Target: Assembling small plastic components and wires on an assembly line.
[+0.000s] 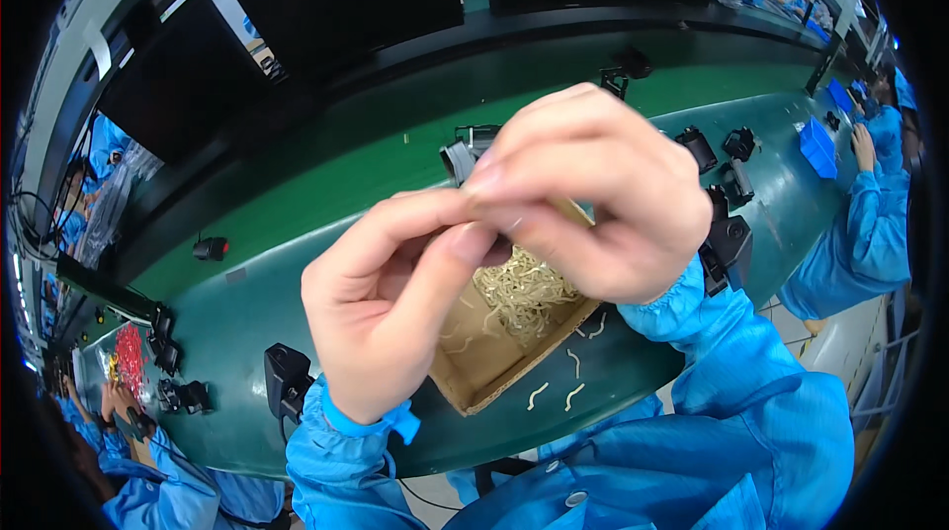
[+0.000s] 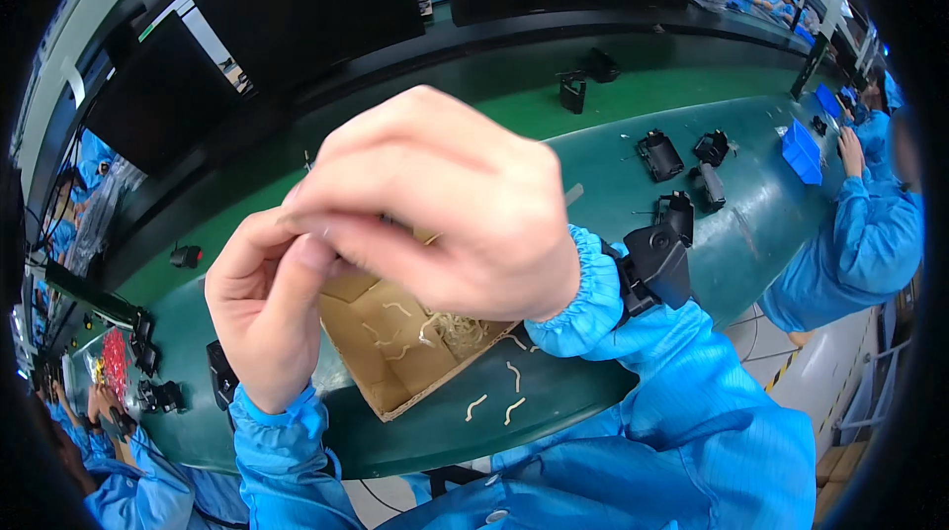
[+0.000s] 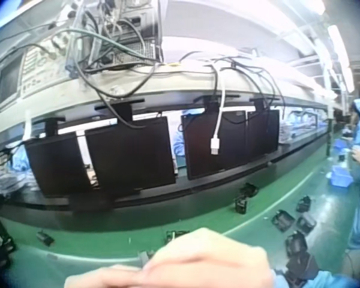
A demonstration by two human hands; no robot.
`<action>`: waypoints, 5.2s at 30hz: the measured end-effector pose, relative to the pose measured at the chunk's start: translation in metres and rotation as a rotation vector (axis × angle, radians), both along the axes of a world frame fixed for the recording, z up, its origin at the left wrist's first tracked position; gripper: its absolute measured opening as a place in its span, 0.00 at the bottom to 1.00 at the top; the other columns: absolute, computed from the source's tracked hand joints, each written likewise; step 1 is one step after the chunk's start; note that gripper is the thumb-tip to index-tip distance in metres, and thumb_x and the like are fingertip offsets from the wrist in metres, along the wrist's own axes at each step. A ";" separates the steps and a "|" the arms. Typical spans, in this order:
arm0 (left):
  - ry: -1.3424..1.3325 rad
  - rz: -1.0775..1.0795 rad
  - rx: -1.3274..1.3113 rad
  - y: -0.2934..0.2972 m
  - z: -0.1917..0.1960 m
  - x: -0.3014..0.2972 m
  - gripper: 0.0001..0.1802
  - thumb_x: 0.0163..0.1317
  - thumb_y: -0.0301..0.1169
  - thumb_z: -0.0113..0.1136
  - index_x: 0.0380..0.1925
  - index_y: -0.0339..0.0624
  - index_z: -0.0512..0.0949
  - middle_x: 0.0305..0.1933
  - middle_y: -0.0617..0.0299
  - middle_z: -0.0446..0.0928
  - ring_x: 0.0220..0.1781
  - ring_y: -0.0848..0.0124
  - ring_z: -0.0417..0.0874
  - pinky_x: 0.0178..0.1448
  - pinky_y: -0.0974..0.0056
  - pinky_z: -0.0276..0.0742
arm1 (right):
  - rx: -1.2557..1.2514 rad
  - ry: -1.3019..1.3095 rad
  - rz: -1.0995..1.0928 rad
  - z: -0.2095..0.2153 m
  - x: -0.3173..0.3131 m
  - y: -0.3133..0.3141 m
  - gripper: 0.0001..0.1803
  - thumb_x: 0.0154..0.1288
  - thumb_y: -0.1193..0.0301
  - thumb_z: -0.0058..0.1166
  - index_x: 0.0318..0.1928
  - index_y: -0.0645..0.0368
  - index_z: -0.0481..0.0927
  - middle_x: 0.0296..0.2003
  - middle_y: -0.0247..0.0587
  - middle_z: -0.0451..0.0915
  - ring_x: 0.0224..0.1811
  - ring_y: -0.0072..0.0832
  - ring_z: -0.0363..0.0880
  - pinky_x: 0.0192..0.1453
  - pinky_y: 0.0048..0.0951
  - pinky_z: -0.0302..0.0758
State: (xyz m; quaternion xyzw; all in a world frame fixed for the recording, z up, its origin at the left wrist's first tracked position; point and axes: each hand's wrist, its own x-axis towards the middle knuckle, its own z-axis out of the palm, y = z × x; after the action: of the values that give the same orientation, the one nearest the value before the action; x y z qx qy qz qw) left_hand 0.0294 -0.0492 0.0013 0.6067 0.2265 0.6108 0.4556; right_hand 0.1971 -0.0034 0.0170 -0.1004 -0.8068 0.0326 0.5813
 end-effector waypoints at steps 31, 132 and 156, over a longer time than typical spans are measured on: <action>0.150 -0.053 0.144 0.003 0.007 -0.012 0.04 0.54 0.21 0.55 0.30 0.33 0.71 0.56 0.35 0.68 0.60 0.53 0.70 0.62 0.51 0.67 | -0.600 0.411 0.252 0.004 0.000 0.006 0.09 0.64 0.74 0.45 0.34 0.66 0.77 0.40 0.45 0.77 0.41 0.23 0.75 0.49 0.25 0.69; 0.329 0.519 -0.072 0.118 -0.078 -0.085 0.15 0.58 0.18 0.48 0.46 0.29 0.74 0.41 0.58 0.79 0.42 0.75 0.78 0.50 0.71 0.72 | -0.861 -0.360 -0.259 -0.085 0.032 0.146 0.26 0.55 0.66 0.62 0.54 0.55 0.70 0.52 0.45 0.69 0.52 0.35 0.72 0.53 0.33 0.72; 0.089 -0.219 -0.257 0.024 0.004 -0.020 0.17 0.63 0.23 0.51 0.53 0.32 0.70 0.41 0.62 0.75 0.46 0.77 0.75 0.51 0.71 0.71 | -0.753 -0.431 0.479 0.008 0.022 0.036 0.45 0.43 0.78 0.70 0.61 0.66 0.57 0.58 0.47 0.62 0.47 0.30 0.78 0.52 0.29 0.74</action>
State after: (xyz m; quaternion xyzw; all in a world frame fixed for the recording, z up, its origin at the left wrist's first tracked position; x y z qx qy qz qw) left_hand 0.0092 -0.0256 0.0052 0.5911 0.2553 0.4960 0.5825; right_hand 0.2195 0.0323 0.0255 -0.1196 -0.8412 0.4330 0.3010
